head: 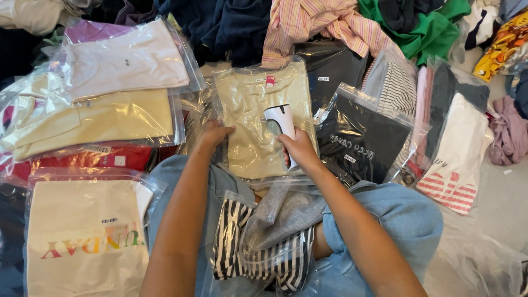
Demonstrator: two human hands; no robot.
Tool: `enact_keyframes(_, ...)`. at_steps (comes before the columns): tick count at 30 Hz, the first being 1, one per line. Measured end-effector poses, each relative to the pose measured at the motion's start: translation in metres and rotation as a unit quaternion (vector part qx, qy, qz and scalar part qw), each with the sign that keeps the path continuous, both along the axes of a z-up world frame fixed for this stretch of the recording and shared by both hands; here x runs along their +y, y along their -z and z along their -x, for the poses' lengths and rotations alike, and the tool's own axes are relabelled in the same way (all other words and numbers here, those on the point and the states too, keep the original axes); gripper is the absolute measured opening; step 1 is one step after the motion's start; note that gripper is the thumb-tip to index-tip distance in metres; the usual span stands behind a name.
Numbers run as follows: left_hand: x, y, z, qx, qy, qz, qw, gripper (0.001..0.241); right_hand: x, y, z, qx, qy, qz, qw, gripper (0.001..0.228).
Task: The person sits cross-legged on the floor and uses a handheld barcode scanner to scan barcodes on several packaged clothing items. They handle each package one at a time, scan the barcode, and place the item aside.
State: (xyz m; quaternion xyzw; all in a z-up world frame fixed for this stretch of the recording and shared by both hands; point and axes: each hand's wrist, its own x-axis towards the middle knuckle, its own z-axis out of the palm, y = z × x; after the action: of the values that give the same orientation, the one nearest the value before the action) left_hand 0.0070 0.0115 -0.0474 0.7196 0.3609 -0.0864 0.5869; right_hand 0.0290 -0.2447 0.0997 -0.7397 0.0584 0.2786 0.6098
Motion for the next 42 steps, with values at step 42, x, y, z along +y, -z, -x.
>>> enact_keyframes(42,0.004,-0.214,0.083,-0.411,-0.020,-0.198,0.889,0.023,-0.060,-0.043,-0.006,-0.039,0.085,-0.077,0.993,0.018)
